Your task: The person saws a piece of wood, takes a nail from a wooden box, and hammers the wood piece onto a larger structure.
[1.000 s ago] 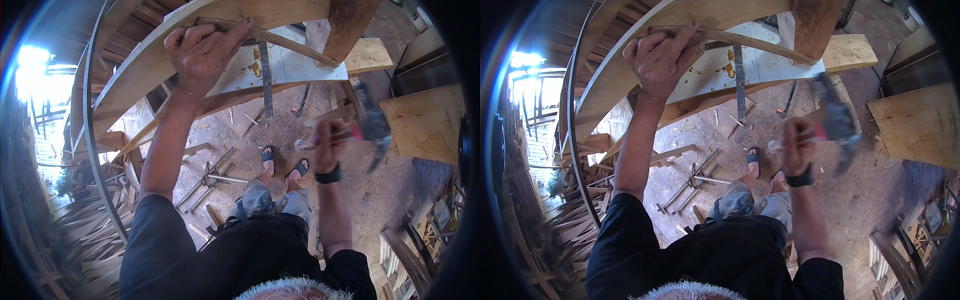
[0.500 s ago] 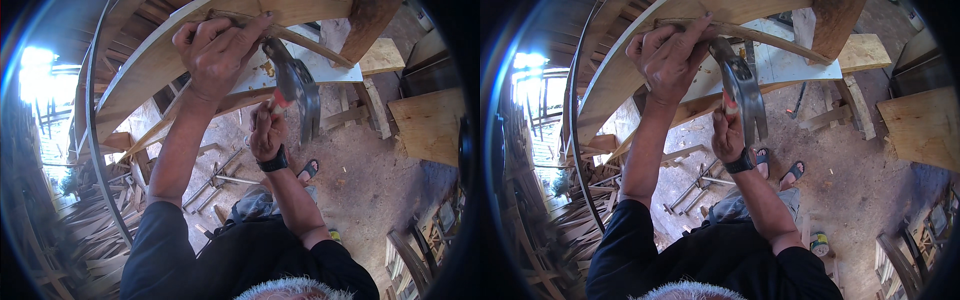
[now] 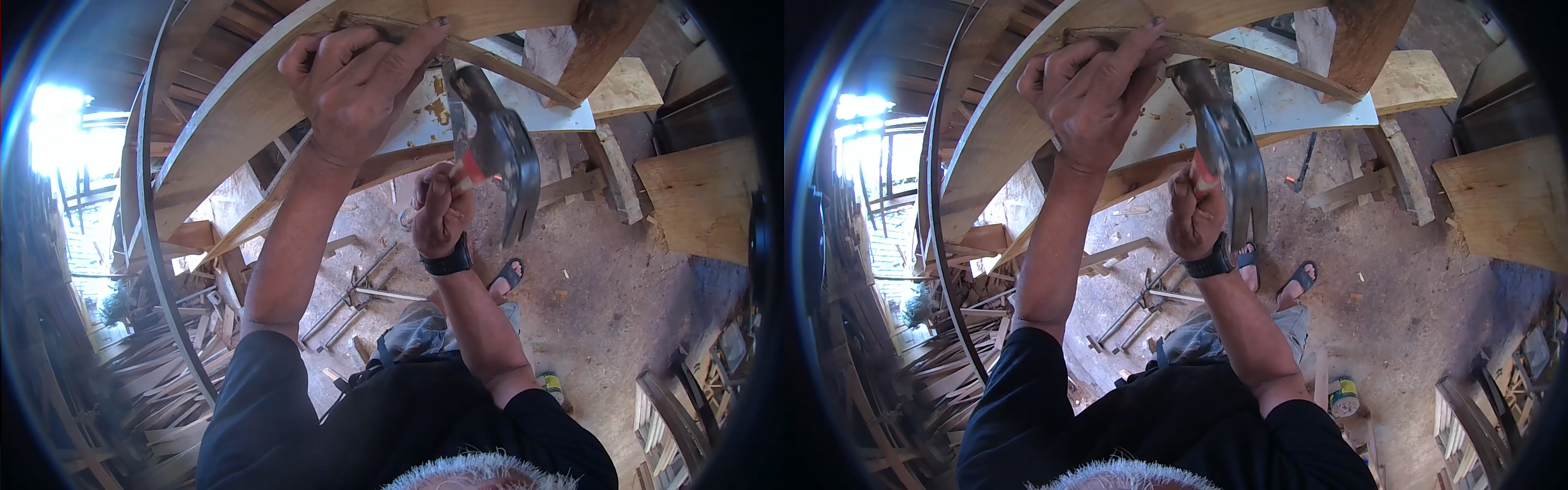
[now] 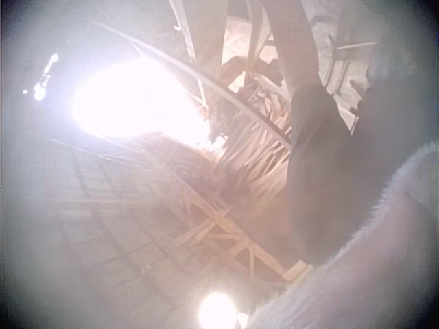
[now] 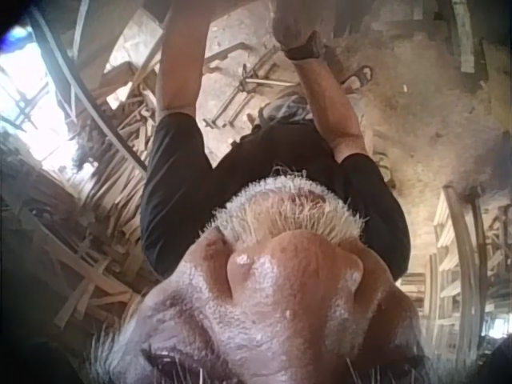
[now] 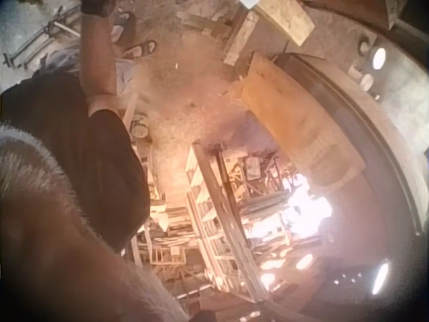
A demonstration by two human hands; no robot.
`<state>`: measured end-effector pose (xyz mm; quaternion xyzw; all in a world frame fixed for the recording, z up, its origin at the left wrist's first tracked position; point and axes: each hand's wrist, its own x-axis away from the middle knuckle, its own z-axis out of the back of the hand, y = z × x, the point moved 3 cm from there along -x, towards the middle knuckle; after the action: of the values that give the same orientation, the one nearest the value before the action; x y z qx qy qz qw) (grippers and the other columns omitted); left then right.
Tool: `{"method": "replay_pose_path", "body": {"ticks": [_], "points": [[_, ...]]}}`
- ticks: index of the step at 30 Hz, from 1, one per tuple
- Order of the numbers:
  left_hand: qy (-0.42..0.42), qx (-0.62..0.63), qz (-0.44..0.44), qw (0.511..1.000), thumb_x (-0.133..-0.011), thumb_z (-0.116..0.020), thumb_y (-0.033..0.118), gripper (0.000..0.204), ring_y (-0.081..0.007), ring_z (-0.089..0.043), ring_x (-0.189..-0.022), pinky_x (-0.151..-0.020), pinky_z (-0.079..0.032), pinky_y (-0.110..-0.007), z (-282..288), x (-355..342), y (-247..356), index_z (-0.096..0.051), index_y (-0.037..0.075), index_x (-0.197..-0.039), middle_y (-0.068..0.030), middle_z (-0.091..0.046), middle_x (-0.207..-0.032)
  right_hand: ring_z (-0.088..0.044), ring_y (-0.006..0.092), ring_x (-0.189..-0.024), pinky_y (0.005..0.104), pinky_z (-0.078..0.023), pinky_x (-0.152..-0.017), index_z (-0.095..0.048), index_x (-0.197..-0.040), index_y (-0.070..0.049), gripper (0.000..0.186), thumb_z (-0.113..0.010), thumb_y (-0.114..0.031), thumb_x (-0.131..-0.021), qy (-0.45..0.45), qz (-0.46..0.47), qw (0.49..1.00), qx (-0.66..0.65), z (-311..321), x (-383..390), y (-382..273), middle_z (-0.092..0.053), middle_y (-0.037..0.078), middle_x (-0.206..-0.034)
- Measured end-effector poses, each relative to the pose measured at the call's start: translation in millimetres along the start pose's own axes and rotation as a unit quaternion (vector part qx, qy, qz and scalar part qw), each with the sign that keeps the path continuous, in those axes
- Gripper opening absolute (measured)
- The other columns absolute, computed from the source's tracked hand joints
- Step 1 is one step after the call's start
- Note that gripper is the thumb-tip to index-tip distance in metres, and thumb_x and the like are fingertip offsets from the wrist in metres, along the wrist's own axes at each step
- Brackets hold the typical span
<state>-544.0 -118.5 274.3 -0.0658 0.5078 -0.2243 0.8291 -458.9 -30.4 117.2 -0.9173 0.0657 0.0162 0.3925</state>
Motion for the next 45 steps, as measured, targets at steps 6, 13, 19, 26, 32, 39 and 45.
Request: {"method": "replay_pose_path", "body": {"ticks": [6,13,19,26,32,39,45], "points": [[0.012,0.001,-0.007,1.0,-0.074,-0.09,0.032,0.049,-0.0048,-0.058,-0.084,-0.091,-0.03,-0.031,-2,0,1,-0.077,0.032,-0.121,0.0164,-0.067,-0.067,-0.046,0.0078,-0.059,0.0256,-0.036,-0.053,-0.049,-0.088,-0.01,0.031,-0.057,-0.034,-0.106,-0.009,-0.012,0.992,0.126,0,-4,0,-0.049,0.0,-0.07],[0.023,0.01,0.009,1.0,-0.077,-0.088,0.031,0.042,-0.0054,-0.058,-0.083,-0.092,-0.031,-0.033,-2,0,1,-0.079,0.034,-0.118,0.0151,-0.063,-0.066,-0.043,0.0063,-0.058,0.0252,-0.033,-0.053,-0.049,-0.084,-0.01,0.034,-0.058,-0.034,-0.106,-0.003,0.061,0.989,0.135,4,-7,-7,-0.049,-0.003,-0.067],[0.021,0.005,-0.011,1.0,-0.077,-0.089,0.032,0.044,-0.005,-0.059,-0.083,-0.091,-0.03,-0.032,-2,-2,2,-0.078,0.032,-0.12,0.0152,-0.064,-0.063,-0.041,0.0054,-0.058,0.0258,-0.032,-0.054,-0.052,-0.084,-0.009,0.04,-0.056,-0.042,-0.107,-0.002,-0.011,0.995,0.101,10,-14,0,-0.048,-0.004,-0.065],[0.022,0.014,0.016,1.0,-0.077,-0.088,0.03,0.04,-0.0052,-0.059,-0.083,-0.092,-0.031,-0.034,-2,-1,4,-0.079,0.033,-0.115,0.0153,-0.064,-0.067,-0.04,0.005,-0.058,0.0259,-0.031,-0.054,-0.053,-0.084,-0.007,0.042,-0.057,-0.042,-0.107,0.012,-0.046,0.991,0.126,11,-17,8,-0.047,-0.004,-0.065],[-0.015,0.09,0.006,0.996,-0.075,-0.089,0.027,0.043,-0.0099,-0.064,-0.092,-0.097,-0.038,-0.037,22,-11,-5,-0.078,0.024,-0.117,0.0091,-0.073,-0.082,-0.04,0.0039,-0.061,0.0252,-0.032,-0.055,-0.052,-0.086,-0.007,0.035,-0.058,-0.034,-0.107,-0.003,-0.007,0.986,0.166,14,-19,4,-0.049,-0.005,-0.068],[-0.058,0.0,0.228,0.972,-0.072,-0.09,0.036,0.057,-0.027,-0.068,-0.106,-0.092,-0.051,-0.044,29,-68,-13,-0.068,0.007,-0.116,-0.0117,-0.075,-0.102,-0.041,0.0028,-0.062,0.0244,-0.033,-0.056,-0.053,-0.087,-0.007,0.033,-0.058,-0.033,-0.108,-0.009,-0.015,0.989,0.15,15,-23,12,-0.051,-0.006,-0.071],[-0.328,0.13,0.336,0.873,-0.076,-0.087,0.031,0.051,-0.0317,-0.072,-0.09,-0.079,-0.055,-0.04,38,-81,-22,-0.066,0.002,-0.112,-0.0183,-0.073,-0.099,-0.041,0.0026,-0.062,0.0246,-0.033,-0.055,-0.051,-0.084,-0.007,0.036,-0.059,-0.034,-0.107,0.005,-0.012,0.989,0.149,18,-22,16,-0.049,-0.006,-0.069]]}}
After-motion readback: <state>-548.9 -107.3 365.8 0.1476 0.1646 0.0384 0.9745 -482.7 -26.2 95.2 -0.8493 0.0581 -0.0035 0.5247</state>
